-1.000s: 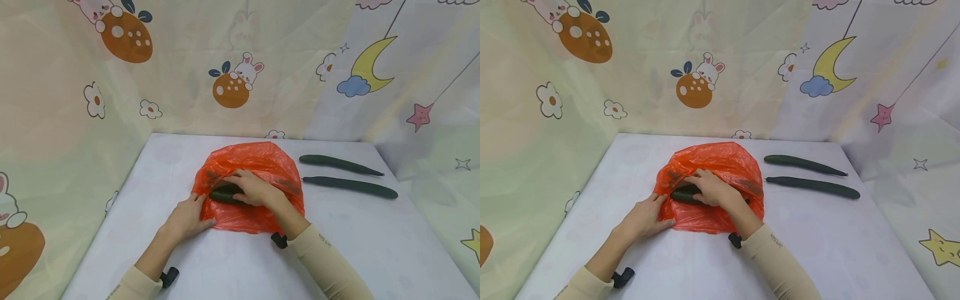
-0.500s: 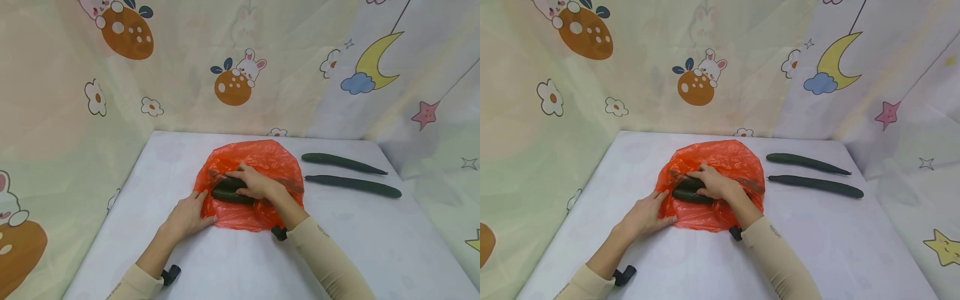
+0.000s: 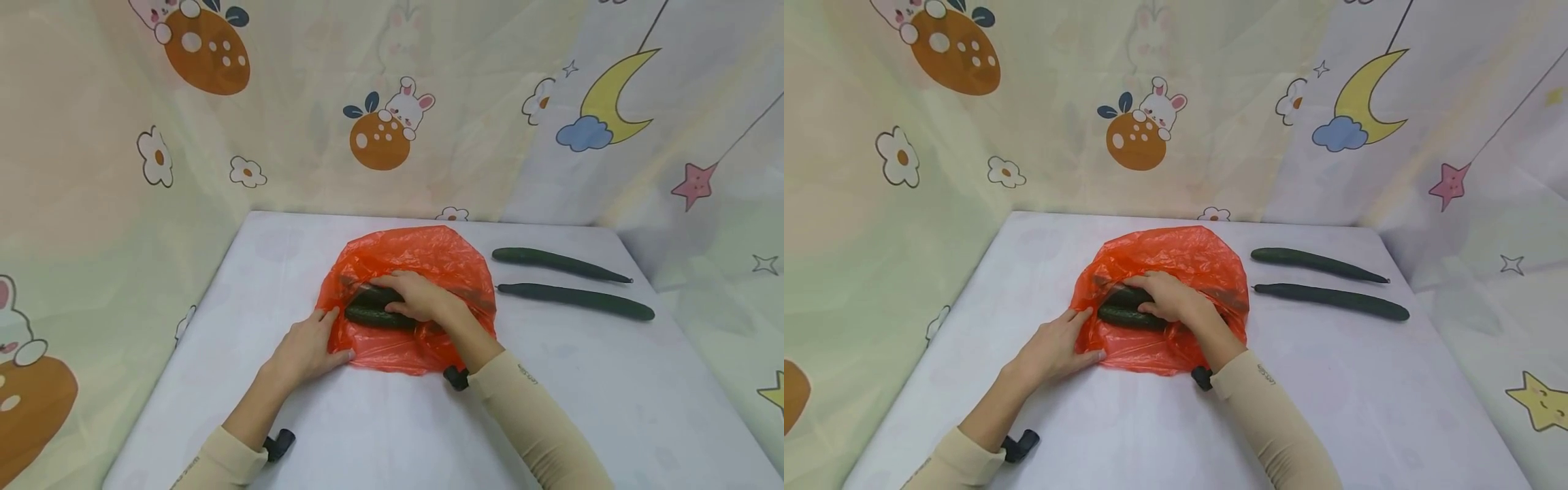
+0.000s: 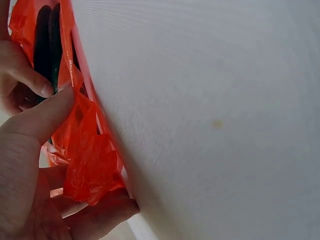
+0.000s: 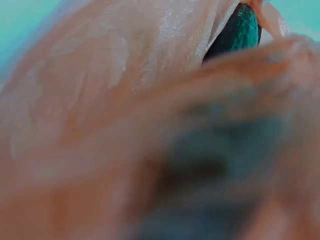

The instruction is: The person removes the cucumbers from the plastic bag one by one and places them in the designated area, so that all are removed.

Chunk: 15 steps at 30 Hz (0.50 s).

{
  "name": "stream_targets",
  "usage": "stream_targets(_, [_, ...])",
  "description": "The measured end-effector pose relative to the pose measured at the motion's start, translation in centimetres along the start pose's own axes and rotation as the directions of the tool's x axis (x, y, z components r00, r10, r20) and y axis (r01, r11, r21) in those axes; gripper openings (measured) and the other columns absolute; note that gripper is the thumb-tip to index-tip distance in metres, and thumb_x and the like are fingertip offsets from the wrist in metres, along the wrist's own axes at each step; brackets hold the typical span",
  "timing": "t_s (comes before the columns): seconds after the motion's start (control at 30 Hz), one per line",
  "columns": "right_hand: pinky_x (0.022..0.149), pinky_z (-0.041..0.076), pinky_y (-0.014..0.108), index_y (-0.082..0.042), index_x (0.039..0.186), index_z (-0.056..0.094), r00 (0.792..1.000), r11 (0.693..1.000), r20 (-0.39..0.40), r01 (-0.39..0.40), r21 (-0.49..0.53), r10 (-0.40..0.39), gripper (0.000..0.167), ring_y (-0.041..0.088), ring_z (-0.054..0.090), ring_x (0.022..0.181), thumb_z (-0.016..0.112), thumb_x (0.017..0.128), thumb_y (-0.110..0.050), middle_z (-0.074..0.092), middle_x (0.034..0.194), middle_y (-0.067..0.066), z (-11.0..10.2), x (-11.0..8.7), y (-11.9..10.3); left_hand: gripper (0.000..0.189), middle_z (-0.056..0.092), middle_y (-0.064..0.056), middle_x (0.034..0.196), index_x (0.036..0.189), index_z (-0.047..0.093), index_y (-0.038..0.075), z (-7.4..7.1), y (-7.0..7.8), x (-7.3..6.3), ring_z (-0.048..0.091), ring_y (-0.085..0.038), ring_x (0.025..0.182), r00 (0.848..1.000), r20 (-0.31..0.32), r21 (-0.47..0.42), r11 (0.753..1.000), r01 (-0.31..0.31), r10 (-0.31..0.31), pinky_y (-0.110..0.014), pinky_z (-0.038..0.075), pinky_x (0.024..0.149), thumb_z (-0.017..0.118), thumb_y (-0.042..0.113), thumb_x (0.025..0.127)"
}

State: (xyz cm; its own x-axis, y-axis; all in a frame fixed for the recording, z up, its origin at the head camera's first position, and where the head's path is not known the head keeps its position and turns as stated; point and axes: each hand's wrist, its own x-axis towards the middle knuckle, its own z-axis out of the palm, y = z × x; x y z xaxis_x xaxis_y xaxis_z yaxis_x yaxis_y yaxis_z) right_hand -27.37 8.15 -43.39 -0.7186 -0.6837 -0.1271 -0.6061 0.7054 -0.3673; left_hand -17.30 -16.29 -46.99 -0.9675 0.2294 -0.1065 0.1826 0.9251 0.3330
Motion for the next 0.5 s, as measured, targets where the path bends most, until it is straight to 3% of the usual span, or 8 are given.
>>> stream_targets(0.1, [0.109, 0.05, 0.04, -0.03, 0.152, 0.051, 1.0, 1.0, 0.004, 0.021, 0.021, -0.021, 0.062, 0.015, 0.058, 0.124, 0.075, 0.095, -0.029, 0.062, 0.139, -0.006, 0.1, -0.3, 0.3, 0.098, 0.054, -0.02, 0.147, 0.155, 0.042, 0.003, 0.1, 0.0, -0.1, 0.063, -0.041, 0.121, 1.0, 0.003, -0.002, 1.0, 0.002, -0.002, -0.056, 0.056, 0.097, 0.082, 0.053, 0.081])
stream_targets(0.3, [0.099, 0.054, 0.033, -0.031, 0.155, 0.048, 0.998, 0.999, 0.049, 0.027, 0.036, -0.029, 0.062, 0.012, 0.062, 0.101, 0.072, 0.098, -0.032, 0.068, 0.126, -0.006, -0.4, -1.6, 0.3, 0.096, 0.056, -0.019, 0.145, 0.153, 0.045, 0.001, 0.1, 0.1, -0.2, 0.062, -0.039, 0.122, 1.0, 0.002, 0.01, 1.0, -0.006, 0.006, -0.055, 0.056, 0.098, 0.083, 0.052, 0.081])
stream_targets(0.5, [0.081, 0.056, 0.025, -0.026, 0.155, 0.048, 0.997, 0.998, 0.066, 0.04, 0.05, -0.043, 0.062, 0.013, 0.061, 0.082, 0.072, 0.098, -0.031, 0.07, 0.101, -0.008, -1.0, -2.8, -0.2, 0.096, 0.053, -0.018, 0.15, 0.154, 0.044, 0.001, 0.1, 0.2, -0.1, 0.06, -0.04, 0.127, 1.0, 0.001, 0.011, 1.0, -0.005, 0.005, -0.054, 0.053, 0.101, 0.083, 0.051, 0.082])
